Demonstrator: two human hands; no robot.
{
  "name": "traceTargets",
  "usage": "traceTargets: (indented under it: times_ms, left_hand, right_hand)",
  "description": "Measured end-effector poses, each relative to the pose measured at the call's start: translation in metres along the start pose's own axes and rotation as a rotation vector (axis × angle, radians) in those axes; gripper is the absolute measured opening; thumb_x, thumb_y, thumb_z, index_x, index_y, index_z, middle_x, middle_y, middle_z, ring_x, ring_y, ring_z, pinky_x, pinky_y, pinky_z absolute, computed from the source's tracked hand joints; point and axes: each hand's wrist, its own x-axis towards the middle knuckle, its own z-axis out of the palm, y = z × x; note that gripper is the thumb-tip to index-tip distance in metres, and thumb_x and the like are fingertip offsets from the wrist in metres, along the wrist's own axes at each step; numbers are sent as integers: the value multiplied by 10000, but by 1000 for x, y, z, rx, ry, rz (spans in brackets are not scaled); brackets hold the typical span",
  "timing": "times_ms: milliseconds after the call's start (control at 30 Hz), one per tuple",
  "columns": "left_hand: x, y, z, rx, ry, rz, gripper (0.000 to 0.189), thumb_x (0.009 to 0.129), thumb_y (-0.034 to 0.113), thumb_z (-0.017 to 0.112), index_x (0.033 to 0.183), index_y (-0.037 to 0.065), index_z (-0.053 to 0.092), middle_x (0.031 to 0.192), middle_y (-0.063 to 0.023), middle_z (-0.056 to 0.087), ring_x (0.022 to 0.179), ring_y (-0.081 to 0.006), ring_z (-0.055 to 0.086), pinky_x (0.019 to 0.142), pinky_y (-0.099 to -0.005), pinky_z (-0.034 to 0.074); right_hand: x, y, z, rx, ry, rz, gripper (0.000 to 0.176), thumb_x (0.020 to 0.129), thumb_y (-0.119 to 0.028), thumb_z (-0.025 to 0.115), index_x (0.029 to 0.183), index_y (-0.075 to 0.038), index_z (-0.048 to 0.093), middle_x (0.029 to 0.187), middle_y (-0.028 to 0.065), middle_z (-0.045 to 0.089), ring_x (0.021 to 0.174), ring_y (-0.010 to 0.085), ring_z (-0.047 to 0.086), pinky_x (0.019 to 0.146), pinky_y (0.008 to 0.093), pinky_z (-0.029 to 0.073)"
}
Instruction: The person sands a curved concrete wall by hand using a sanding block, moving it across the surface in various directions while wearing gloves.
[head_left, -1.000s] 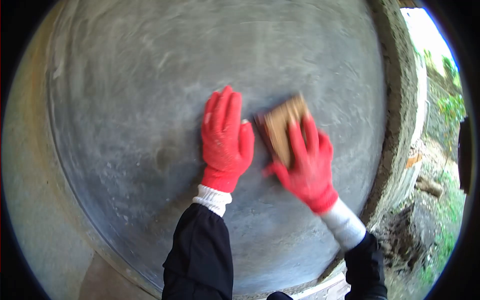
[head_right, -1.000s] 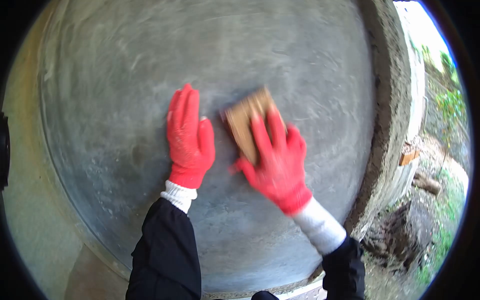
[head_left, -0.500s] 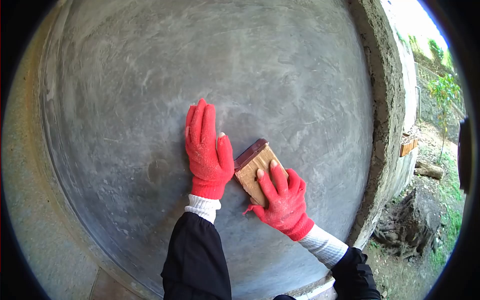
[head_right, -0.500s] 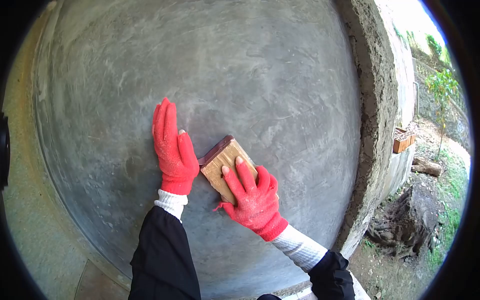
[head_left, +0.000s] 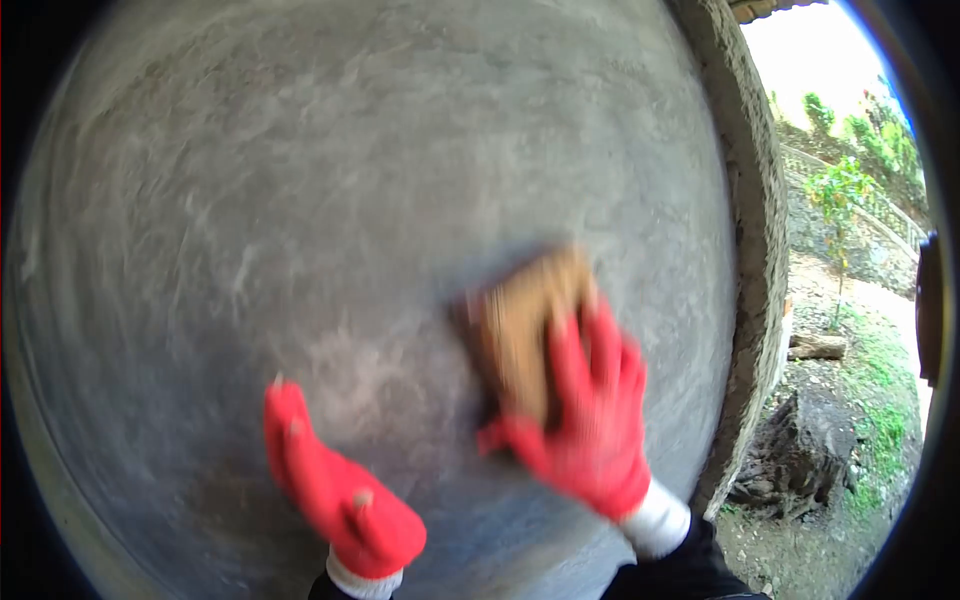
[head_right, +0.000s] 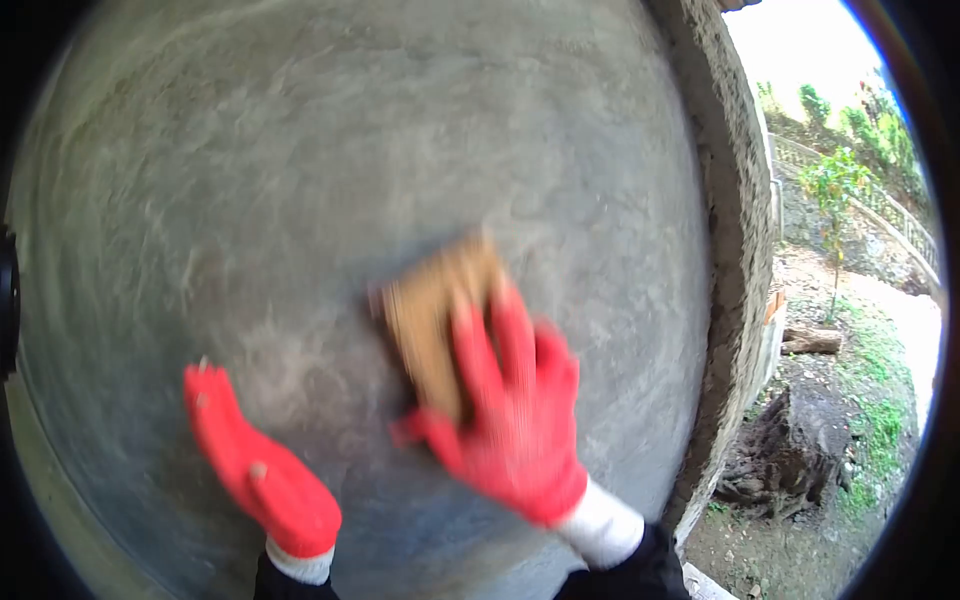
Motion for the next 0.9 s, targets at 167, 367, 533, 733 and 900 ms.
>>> traceTargets:
  times_ms: [167,367,533,733,900]
  left_hand:
    - [33,-23,-28,-42,23,-11,548,974,237,362,1420,-71,287,1510,-259,251,1368,-405,317,1127,-509,266]
    - [119,-28,-66,145,-181,-175,469,973,199,399,1363,-61,385,1472,-261,317,1315,-427,378,1092,-527,307]
    - [165,-37,-105,222,-331,-248,409,973,167,430,1316,-52,467,1440,-263,372,1270,-446,428,1062,-541,342]
    - [141,-53,-149,560,-473,-54,441,971,120,393,1367,-76,415,1367,-273,467,1259,-423,451,1057,-502,350]
    - [121,-67,-167,595,-471,-214,494,955,181,408,1386,-60,380,1428,-284,379,1292,-430,410,1064,-516,330]
  right_hand:
    - [-157,6,19,123,-100,-145,1042,560,-601,819,1422,-226,370,1399,155,347,958,398,528,750,483,449]
    - [108,-22,4,116,-23,141,884,576,-453,818,1347,-141,518,1372,182,449,1002,391,524,859,467,436]
    - [139,-33,8,67,6,268,994,597,-419,857,1411,-57,417,1417,262,380,1160,440,468,963,502,388]
    - [-125,-66,27,63,-70,209,1026,588,-564,825,1414,-152,375,1383,194,388,1074,436,496,886,521,419]
    - [11,-50,20,56,-19,214,1004,574,-600,800,1378,-108,453,1368,221,436,1078,432,499,904,518,404]
